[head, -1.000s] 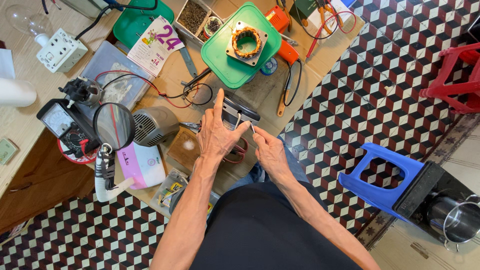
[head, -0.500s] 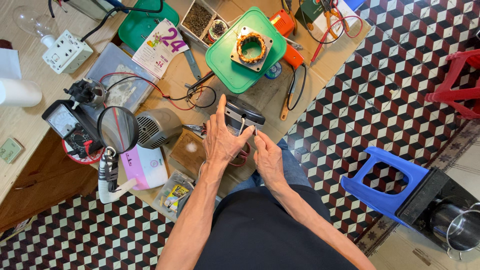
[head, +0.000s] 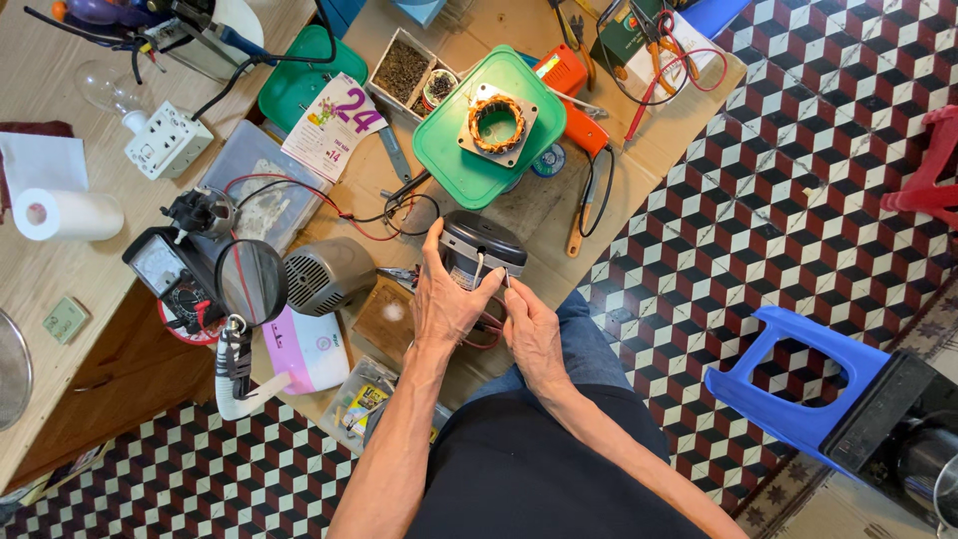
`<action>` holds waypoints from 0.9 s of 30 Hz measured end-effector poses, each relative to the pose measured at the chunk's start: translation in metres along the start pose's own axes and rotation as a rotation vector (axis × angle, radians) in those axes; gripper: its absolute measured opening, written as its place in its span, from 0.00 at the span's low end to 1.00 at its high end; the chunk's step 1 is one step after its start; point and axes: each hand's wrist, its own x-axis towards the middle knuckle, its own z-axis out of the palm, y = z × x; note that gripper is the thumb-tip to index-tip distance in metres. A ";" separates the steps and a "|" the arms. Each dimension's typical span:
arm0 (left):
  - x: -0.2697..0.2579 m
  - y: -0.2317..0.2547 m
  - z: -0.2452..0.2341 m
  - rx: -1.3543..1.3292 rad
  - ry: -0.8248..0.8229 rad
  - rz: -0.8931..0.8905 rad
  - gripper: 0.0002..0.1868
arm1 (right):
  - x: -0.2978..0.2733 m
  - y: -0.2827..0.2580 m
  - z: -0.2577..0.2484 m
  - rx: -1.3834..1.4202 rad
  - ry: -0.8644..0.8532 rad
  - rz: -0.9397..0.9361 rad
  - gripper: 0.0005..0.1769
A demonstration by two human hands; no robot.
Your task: The person disassembles a small appliance, uses a power drill to remove screws, and then uses pliers to strip and cut wires inside the device. The person handles the appliance casing, a power drill, and pliers throughout the process.
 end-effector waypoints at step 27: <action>0.006 0.005 0.023 -0.250 0.181 -0.112 0.44 | 0.005 0.007 0.001 -0.111 0.004 -0.068 0.21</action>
